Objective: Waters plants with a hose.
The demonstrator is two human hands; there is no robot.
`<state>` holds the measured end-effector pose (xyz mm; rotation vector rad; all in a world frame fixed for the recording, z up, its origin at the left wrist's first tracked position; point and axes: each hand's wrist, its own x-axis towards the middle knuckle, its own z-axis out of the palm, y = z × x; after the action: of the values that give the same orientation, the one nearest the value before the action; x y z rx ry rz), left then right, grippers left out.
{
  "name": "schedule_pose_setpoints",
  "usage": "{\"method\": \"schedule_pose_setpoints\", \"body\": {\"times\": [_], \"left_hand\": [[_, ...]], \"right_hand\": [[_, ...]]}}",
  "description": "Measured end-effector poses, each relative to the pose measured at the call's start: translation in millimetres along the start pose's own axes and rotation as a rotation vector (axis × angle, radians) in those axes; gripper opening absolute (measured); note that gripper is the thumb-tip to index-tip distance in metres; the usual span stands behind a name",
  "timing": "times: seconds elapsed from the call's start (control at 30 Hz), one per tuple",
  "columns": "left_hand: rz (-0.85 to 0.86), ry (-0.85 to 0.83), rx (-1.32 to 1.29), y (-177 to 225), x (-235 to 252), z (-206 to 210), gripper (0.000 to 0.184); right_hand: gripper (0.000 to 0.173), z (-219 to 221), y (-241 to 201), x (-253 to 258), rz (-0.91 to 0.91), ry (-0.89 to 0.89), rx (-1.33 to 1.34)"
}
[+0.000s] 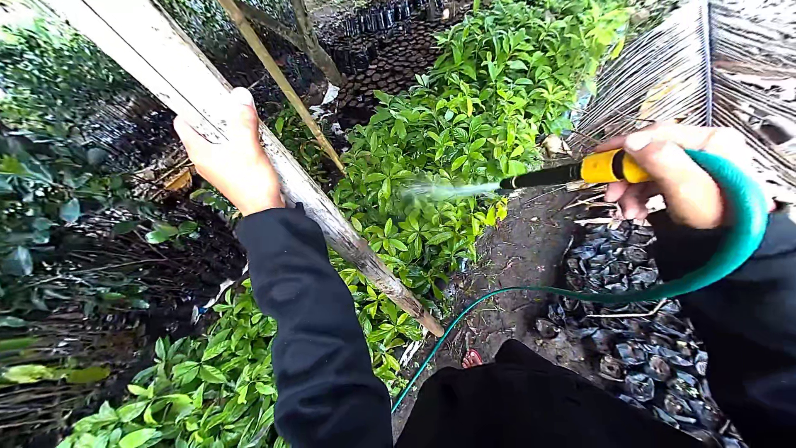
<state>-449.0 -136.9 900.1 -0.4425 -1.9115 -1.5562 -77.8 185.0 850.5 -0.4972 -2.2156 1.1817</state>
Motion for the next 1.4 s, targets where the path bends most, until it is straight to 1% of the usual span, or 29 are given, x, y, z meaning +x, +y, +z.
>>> {"method": "schedule_pose_setpoints", "body": {"times": [0.13, 0.23, 0.3, 0.4, 0.53, 0.6, 0.7, 0.8, 0.87, 0.93, 1.03, 1.17, 1.23, 1.3, 1.4], "left_hand": [[0.025, -0.004, 0.015, -0.5, 0.5, -0.9, 0.075], [0.035, -0.001, 0.021, -2.2, 1.4, -0.8, 0.074], [0.03, 0.0, 0.03, -2.5, 1.5, -0.5, 0.076], [0.017, 0.003, 0.028, -0.1, 0.5, -0.7, 0.077], [0.024, -0.001, -0.001, 0.2, 0.4, 0.5, 0.077], [0.014, -0.003, 0.002, -1.1, 1.4, -0.3, 0.078], [-0.011, -0.008, 0.006, -1.6, 2.9, -0.2, 0.077], [-0.008, -0.009, 0.0, -2.1, 3.6, 1.2, 0.074], [-0.005, -0.002, 0.01, -0.3, 2.5, 0.8, 0.073], [-0.006, -0.001, 0.007, 0.4, 1.8, 0.2, 0.072], [-0.011, -0.004, 0.003, 1.9, 1.0, 0.9, 0.075], [-0.021, 0.001, 0.005, 2.2, 0.7, 0.8, 0.075], [-0.014, -0.009, 0.001, 1.4, 1.1, 0.7, 0.074], [-0.005, -0.012, -0.005, 0.4, 1.4, 1.3, 0.073], [0.0, -0.007, -0.002, 0.2, 1.6, 0.6, 0.074]], "right_hand": [[0.042, 0.0, -3.8, -0.1, 0.029, 0.041, -0.012], [0.041, 0.6, -7.7, 3.7, 0.033, 0.007, -0.011], [0.043, 1.0, -4.1, 6.1, 0.022, 0.018, -0.032], [0.043, 6.9, 0.2, 10.7, -0.031, 0.098, -0.004], [0.041, 4.5, 6.9, 12.2, -0.075, 0.049, -0.008], [0.042, 6.1, 2.4, 12.8, -0.042, 0.068, -0.017], [0.04, 8.1, 1.7, 16.9, -0.043, 0.068, 0.049], [0.041, 3.5, 1.2, 19.7, 0.009, 0.061, 0.0], [0.043, 5.4, 0.4, 19.8, 0.037, 0.109, -0.018], [0.042, 6.8, 4.5, 19.3, -0.002, 0.112, 0.001], [0.044, 0.5, 9.8, 15.5, -0.058, 0.04, -0.04], [0.044, 1.1, 8.9, 9.7, -0.044, 0.066, -0.062], [0.045, -1.3, 3.5, 6.8, -0.032, 0.047, -0.082], [0.046, -1.8, -1.5, 4.5, -0.023, 0.067, -0.112], [0.045, -2.0, 4.3, 4.7, -0.088, 0.101, -0.083]]}}
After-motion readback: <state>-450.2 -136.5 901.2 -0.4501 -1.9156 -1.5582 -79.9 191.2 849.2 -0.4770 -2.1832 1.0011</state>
